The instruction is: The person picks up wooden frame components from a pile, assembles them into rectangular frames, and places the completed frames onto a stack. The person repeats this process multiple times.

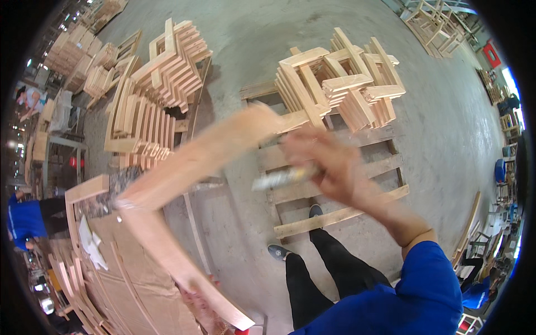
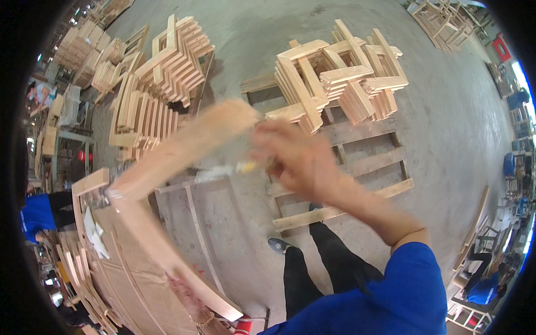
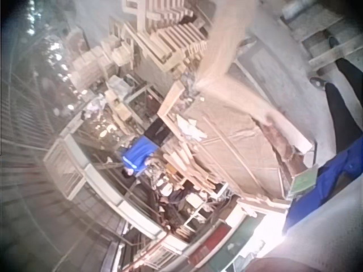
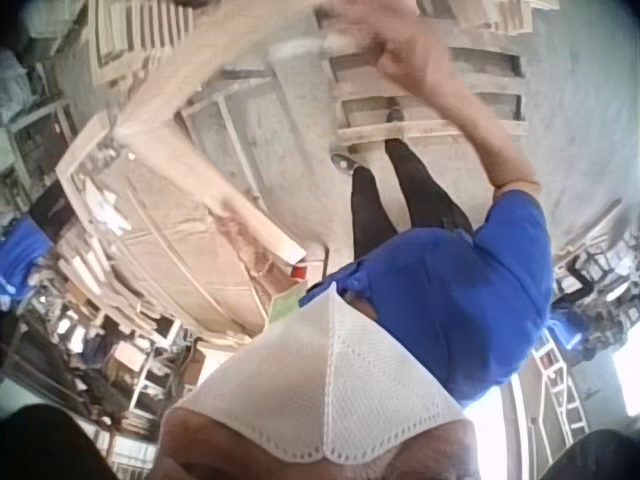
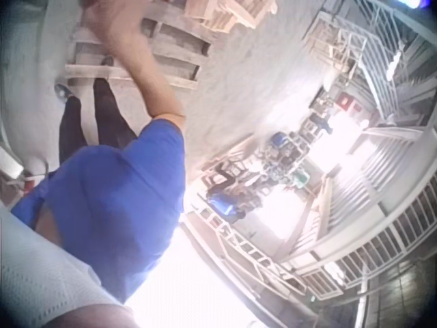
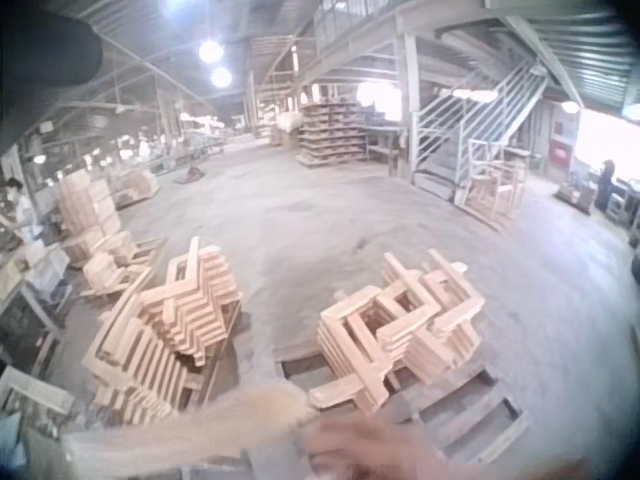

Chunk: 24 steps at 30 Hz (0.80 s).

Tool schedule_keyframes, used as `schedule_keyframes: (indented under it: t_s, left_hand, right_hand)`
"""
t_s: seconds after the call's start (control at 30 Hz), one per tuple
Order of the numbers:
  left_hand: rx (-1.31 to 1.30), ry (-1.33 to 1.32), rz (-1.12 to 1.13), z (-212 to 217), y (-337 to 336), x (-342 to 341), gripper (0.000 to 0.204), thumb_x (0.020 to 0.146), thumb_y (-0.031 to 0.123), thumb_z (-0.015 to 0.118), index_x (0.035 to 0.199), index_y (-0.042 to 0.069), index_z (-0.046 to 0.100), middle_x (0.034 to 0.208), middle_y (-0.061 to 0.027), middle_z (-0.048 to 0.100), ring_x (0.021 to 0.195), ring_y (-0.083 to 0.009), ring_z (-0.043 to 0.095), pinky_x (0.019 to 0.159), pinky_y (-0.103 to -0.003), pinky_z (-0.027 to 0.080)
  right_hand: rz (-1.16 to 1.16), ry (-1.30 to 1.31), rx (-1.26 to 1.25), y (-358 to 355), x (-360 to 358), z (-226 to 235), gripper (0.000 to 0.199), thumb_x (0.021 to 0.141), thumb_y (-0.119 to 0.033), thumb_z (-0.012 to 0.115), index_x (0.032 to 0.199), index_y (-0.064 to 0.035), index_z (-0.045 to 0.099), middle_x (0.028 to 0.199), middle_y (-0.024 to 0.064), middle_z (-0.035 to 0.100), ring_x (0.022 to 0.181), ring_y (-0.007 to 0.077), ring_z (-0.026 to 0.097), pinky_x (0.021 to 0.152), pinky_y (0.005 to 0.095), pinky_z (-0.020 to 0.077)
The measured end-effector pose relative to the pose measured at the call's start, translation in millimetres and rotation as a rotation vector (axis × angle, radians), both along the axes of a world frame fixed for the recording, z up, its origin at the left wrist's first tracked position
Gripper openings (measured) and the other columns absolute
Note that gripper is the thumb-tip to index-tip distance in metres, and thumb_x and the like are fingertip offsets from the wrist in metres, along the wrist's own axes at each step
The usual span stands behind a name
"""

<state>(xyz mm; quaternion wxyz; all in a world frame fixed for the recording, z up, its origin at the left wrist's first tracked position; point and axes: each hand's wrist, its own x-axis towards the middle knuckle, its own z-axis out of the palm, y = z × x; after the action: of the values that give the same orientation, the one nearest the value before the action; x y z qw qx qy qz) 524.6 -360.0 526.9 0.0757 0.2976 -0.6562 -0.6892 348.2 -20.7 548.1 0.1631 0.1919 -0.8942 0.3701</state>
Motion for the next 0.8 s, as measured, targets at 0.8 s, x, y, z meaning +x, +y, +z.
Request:
schedule_keyframes:
  t_s: [0.8]
  left_hand:
    - [-0.374,-0.226,-0.699,-126,133,-148,0.032,0.091,0.014,0.055,0.12,0.001,0.053,0.115,-0.0094,0.06,0.107,-0.0137,0.055,0.088,-0.026,0.044]
  right_hand:
    - [-0.495,-0.827,-1.442,124,-46,-200,0.025,0.087,-0.017,0.063,0.105,-0.0039,0.054,0.071,-0.0055,0.054,0.052,0.0019,0.045,0.045,0.0175,0.0327]
